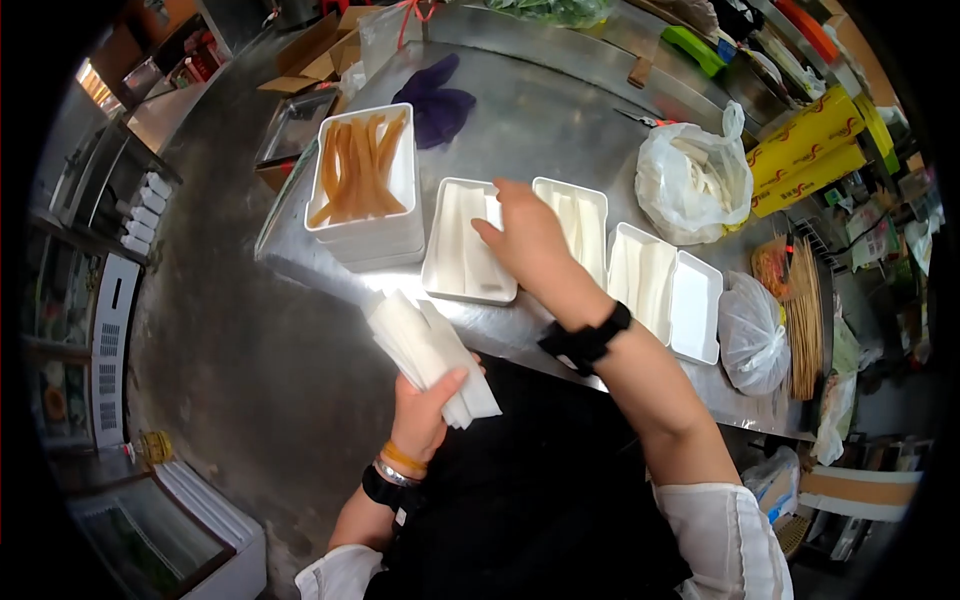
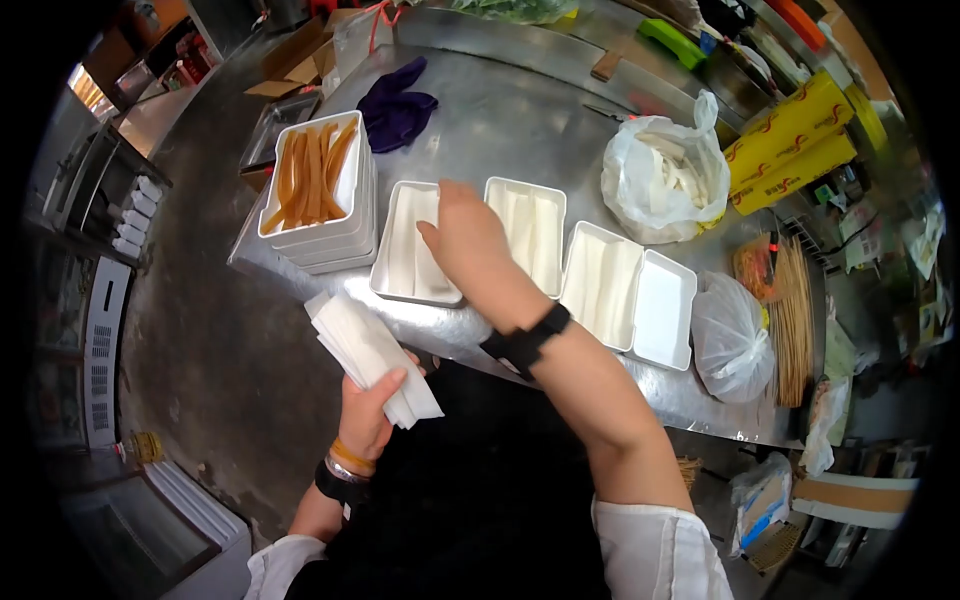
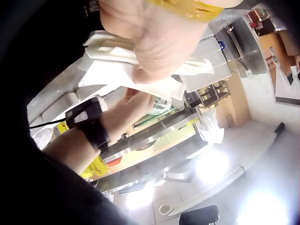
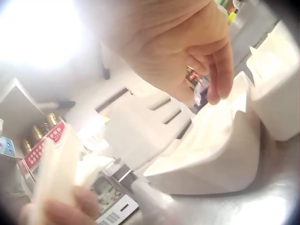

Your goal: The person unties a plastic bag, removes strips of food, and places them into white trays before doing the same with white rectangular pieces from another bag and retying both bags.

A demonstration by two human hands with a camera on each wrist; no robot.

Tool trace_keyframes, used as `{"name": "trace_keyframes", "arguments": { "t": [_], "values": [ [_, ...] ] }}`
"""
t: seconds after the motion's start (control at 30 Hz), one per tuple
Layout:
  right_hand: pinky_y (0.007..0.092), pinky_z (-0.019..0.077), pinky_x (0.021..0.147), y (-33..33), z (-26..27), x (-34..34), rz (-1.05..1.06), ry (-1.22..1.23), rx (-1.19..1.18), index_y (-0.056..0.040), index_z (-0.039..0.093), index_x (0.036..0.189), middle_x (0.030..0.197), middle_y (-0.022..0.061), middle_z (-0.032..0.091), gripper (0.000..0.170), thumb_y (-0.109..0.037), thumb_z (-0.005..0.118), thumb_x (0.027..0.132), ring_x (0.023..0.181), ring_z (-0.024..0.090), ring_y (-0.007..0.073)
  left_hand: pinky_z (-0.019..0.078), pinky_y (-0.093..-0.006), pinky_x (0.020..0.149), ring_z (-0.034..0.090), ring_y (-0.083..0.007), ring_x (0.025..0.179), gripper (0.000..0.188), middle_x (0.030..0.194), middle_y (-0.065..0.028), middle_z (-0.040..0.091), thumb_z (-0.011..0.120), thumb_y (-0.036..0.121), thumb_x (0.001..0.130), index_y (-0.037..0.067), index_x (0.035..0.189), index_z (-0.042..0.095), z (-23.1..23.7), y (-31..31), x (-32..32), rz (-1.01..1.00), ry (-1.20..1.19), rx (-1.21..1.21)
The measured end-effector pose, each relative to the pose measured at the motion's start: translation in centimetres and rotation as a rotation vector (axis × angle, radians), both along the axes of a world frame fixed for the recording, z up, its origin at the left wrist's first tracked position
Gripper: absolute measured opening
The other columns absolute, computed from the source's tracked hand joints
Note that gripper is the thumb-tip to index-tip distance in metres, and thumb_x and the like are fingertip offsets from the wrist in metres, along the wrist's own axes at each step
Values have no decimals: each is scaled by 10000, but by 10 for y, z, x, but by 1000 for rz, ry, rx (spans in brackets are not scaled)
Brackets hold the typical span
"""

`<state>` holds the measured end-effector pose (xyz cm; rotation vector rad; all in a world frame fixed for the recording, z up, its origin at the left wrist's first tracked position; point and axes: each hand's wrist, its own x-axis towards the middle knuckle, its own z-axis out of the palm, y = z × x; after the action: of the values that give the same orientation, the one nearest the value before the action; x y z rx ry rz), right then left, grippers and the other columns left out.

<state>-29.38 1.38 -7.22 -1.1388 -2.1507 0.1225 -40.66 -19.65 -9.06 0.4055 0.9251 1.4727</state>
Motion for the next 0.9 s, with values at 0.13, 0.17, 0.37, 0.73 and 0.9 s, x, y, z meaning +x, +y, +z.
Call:
{"name": "trace_keyframes", "arguments": {
  "t": [0.13,0.17,0.37,0.73,0.9],
  "values": [
    [231,455,601,-54,50,29,347,181,-791,-12,653,1051,871,45,653,305,-198,744,827,635,543,87,511,-323,892,628,-180,1013,390,1129,-103,635,671,-2,865,-21,1228,531,-11,4,-1,120,59,-52],
    [213,437,596,-69,50,34,400,146,-810,-21,656,1034,856,25,640,287,-193,750,825,623,508,68,505,-314,899,623,-170,1024,397,1147,-98,630,668,-4,868,-19,1239,528,-11,7,2,142,62,-40],
    [202,437,560,-91,17,45,381,402,-1013,-29,640,947,790,-1,623,146,-119,720,864,615,548,54,507,-305,890,623,-165,1017,385,1134,-96,632,656,46,900,-17,1255,520,-7,14,17,174,-20,-28],
    [276,482,553,21,-2,27,32,275,-633,28,652,907,722,63,658,192,-98,737,791,603,624,140,555,-341,766,662,-216,852,282,974,-126,651,641,105,925,-26,1155,545,-8,8,17,85,1,-53],
    [345,506,644,22,-18,21,30,-26,-351,17,674,951,777,103,676,245,-97,749,747,669,640,247,557,-345,775,665,-221,865,287,984,-128,650,639,100,923,-30,1159,542,-2,7,11,112,26,-56]
  ]
}}
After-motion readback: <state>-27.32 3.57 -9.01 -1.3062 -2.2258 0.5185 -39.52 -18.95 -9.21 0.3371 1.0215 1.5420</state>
